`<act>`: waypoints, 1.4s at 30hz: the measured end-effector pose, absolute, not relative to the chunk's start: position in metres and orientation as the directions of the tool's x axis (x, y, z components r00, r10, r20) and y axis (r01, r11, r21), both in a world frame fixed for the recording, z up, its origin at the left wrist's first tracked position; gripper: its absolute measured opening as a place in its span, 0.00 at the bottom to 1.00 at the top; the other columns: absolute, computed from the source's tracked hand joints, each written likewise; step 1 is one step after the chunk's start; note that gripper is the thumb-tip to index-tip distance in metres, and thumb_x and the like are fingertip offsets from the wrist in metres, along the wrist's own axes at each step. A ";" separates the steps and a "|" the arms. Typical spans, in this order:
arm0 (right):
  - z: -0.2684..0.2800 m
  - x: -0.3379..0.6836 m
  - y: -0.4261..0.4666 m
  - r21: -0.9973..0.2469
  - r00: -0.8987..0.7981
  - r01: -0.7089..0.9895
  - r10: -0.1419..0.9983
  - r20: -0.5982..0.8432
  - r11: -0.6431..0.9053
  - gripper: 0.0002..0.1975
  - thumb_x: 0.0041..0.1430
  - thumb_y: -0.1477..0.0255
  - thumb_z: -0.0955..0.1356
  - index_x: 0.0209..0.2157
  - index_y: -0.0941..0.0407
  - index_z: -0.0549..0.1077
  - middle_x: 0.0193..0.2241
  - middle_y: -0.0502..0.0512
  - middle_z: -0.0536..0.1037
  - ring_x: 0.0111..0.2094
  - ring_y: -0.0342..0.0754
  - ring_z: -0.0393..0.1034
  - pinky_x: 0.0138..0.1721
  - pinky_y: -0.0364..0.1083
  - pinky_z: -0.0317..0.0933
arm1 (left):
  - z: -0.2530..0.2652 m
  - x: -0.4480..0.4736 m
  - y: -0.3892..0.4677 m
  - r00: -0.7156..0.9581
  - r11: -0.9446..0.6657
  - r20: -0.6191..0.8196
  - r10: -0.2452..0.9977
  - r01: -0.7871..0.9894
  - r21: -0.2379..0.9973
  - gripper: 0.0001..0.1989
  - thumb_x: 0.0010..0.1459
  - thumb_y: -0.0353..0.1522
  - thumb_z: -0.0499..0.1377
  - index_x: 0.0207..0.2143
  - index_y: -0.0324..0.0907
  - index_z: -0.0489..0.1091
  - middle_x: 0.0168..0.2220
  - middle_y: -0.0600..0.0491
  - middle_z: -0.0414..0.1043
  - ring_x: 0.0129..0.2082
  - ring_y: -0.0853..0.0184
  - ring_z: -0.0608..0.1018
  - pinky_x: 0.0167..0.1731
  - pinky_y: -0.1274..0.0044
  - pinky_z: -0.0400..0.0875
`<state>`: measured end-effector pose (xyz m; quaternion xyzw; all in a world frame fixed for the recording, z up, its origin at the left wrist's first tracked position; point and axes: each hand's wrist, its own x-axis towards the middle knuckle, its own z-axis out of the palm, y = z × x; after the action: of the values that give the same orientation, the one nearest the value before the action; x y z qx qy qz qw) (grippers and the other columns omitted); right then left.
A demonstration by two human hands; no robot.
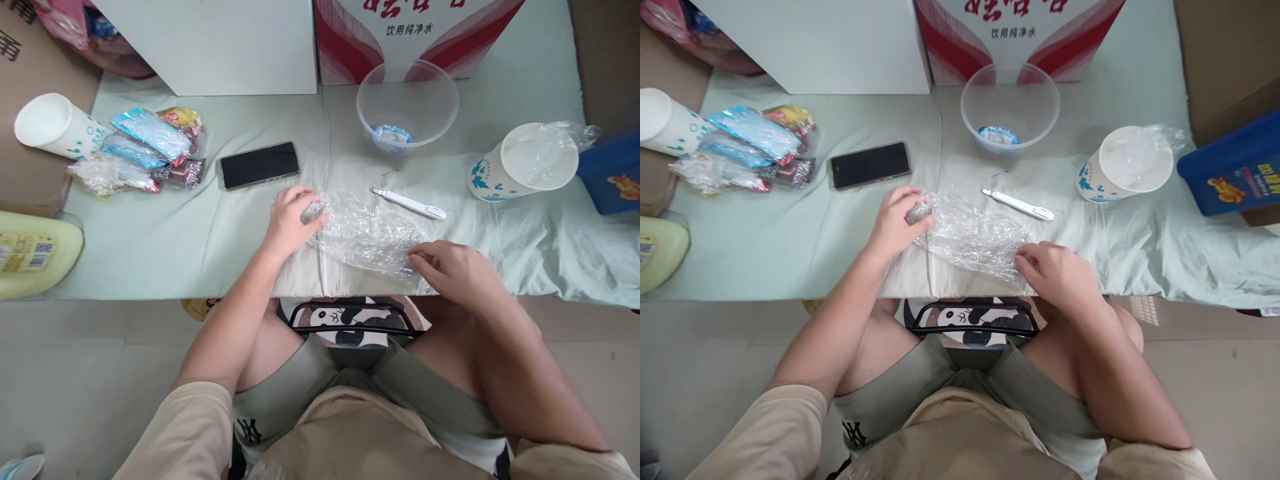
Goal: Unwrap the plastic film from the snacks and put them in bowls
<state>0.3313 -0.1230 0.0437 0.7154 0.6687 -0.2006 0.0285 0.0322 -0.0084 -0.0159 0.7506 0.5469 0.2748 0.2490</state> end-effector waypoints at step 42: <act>0.016 0.290 -0.051 -0.849 -0.629 0.416 0.778 -0.010 0.325 0.53 0.49 0.55 0.78 0.72 0.52 0.57 0.70 0.63 0.63 0.69 0.64 0.61 0.68 0.62 0.59 | 0.029 0.046 -0.032 0.536 -0.074 -0.028 0.844 0.169 0.983 0.18 0.45 0.40 0.73 0.29 0.44 0.67 0.36 0.51 0.74 0.32 0.68 0.74 0.28 0.76 0.71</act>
<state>0.2900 -0.0511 0.0158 0.3787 0.7877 -0.4404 -0.2055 0.0461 -0.0324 0.0290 0.6694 0.3784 0.2984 0.5654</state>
